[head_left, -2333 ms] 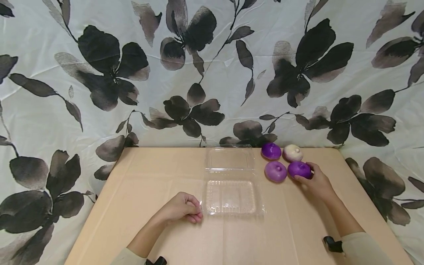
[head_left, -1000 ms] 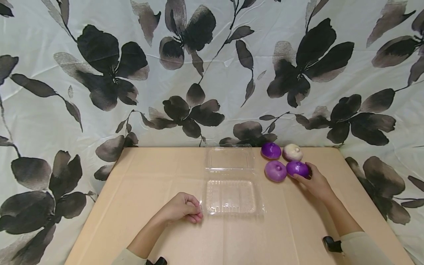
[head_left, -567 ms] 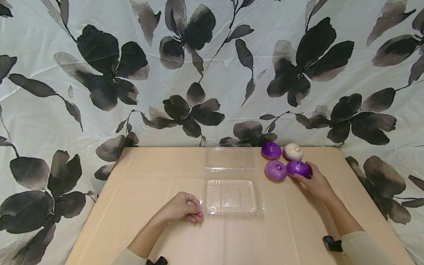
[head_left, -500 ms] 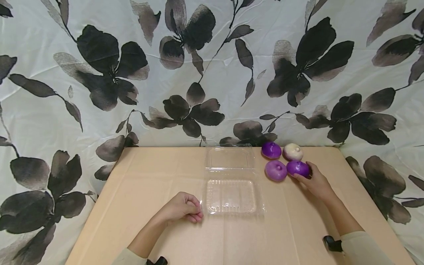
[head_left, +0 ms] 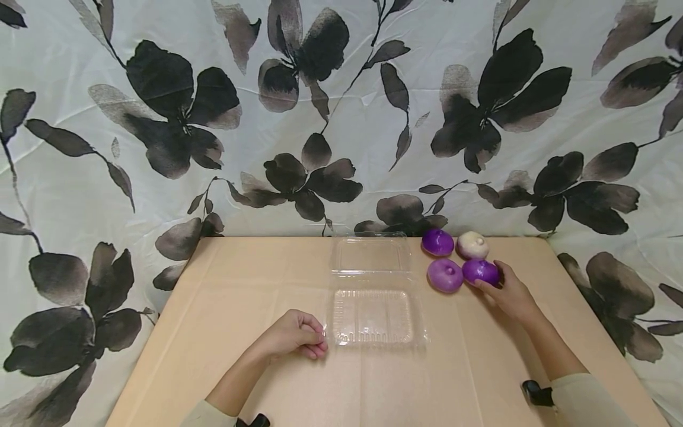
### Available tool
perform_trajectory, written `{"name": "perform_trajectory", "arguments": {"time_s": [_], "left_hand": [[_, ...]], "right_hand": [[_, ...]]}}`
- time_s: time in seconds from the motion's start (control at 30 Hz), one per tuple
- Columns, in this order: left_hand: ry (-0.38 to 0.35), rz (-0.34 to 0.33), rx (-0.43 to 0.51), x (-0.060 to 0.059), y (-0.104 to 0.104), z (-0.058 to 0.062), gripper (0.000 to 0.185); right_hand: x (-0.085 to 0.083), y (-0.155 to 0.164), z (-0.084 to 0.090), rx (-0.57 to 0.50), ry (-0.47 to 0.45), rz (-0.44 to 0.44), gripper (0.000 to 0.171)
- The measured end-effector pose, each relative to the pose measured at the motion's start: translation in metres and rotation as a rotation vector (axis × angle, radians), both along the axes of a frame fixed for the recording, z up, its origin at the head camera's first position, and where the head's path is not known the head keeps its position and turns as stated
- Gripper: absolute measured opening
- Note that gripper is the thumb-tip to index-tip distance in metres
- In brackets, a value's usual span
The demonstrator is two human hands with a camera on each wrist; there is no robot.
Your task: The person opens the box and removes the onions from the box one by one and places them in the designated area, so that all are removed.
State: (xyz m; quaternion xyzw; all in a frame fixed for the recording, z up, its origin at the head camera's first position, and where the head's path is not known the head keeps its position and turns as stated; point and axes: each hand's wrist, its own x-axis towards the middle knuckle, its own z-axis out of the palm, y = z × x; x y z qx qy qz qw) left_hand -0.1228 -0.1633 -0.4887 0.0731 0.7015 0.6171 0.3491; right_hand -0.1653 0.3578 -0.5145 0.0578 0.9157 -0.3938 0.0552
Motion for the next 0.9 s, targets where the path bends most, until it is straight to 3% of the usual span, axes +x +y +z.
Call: {"name": "perform_trajectory", "arguments": {"time_s": [0.53, 0.9], "left_hand": [[0.032, -0.005, 0.018, -0.002, -0.005, 0.006, 0.021], [0.083, 0.069, 0.018, -0.009, -0.023, 0.013, 0.038]], "right_hand": [[0.008, 0.006, 0.021, -0.060, 0.073, 0.002, 0.094], [0.016, -0.001, 0.050, -0.059, 0.200, 0.007, 0.089]]}}
